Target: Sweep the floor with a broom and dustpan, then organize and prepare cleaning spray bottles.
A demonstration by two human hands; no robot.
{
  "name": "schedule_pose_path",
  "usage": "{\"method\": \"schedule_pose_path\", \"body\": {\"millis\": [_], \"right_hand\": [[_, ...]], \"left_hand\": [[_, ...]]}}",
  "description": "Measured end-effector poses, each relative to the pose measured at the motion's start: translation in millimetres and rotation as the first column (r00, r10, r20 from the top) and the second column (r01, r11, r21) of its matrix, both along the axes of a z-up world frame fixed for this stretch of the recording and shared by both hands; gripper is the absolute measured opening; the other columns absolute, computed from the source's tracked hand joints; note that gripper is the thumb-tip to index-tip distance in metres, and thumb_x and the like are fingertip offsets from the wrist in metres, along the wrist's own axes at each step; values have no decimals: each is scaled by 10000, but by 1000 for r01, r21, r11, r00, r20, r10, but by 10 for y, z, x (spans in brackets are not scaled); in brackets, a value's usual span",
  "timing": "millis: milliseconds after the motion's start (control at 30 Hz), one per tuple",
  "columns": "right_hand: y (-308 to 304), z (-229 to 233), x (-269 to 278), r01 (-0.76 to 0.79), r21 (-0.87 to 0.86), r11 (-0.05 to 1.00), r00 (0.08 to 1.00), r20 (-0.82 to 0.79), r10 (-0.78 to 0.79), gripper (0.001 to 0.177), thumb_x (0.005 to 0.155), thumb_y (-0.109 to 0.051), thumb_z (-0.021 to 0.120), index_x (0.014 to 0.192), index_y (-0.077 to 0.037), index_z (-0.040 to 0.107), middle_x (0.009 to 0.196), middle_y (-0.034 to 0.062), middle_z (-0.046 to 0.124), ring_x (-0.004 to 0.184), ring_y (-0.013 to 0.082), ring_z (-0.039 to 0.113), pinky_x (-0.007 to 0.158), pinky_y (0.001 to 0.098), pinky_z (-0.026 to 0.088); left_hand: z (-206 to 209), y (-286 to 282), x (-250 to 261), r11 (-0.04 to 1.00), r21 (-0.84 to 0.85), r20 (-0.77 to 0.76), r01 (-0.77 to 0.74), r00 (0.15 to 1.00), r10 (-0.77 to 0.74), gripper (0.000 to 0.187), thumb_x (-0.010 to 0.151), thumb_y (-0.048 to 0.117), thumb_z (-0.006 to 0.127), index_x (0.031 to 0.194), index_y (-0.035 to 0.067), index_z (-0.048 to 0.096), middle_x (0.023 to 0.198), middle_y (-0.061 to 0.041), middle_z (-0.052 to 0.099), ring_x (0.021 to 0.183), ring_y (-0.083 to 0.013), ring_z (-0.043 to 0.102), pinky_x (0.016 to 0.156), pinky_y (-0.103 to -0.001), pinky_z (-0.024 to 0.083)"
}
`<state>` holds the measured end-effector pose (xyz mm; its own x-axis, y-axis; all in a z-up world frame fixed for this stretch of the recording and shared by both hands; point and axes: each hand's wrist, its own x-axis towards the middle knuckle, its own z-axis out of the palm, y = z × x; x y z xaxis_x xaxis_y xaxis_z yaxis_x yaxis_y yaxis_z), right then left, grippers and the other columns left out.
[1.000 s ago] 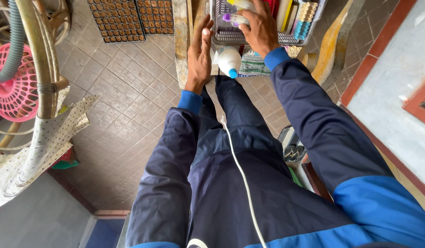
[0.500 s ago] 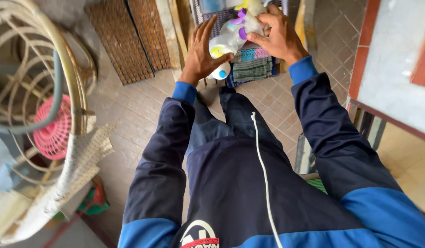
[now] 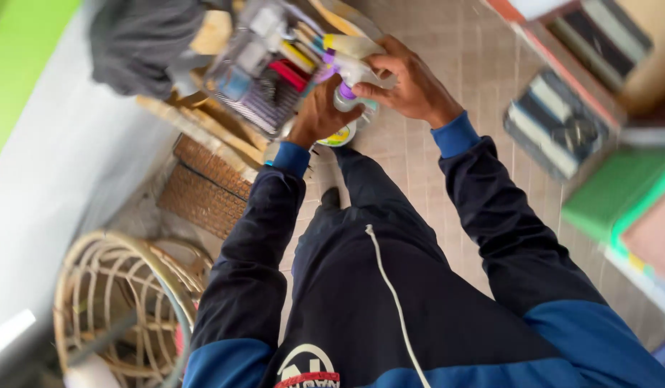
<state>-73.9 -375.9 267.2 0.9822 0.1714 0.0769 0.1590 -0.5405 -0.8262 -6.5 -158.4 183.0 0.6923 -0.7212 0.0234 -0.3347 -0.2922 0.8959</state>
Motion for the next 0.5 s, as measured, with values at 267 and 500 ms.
{"method": "schedule_pose_path", "body": {"millis": [267, 500], "right_hand": [[-686, 30, -2313, 455, 459, 764, 849, 35, -527, 748, 1012, -286, 799, 1598, -122, 365, 1612, 119, 374, 1271, 239, 604, 1024, 394, 627], [-1226, -334, -4333, 840, 334, 426, 504, -194, -841, 634, 1043, -231, 738, 1570, -52, 433, 1474, 149, 594, 1304, 255, 618, 1069, 412, 555]], "left_hand": [[178, -1438, -1276, 914, -220, -74, 341, 928, -365, 601, 839, 223, 836, 1342, 7, 585, 1180, -198, 741, 1083, -340, 740, 924, -438, 578], [361, -2908, -2907, 706, -214, -143, 675, 694, -706, 522, 829, 189, 841, 1269, 26, 613, 1118, -158, 760, 1012, -266, 766, 867, -392, 598]]}}
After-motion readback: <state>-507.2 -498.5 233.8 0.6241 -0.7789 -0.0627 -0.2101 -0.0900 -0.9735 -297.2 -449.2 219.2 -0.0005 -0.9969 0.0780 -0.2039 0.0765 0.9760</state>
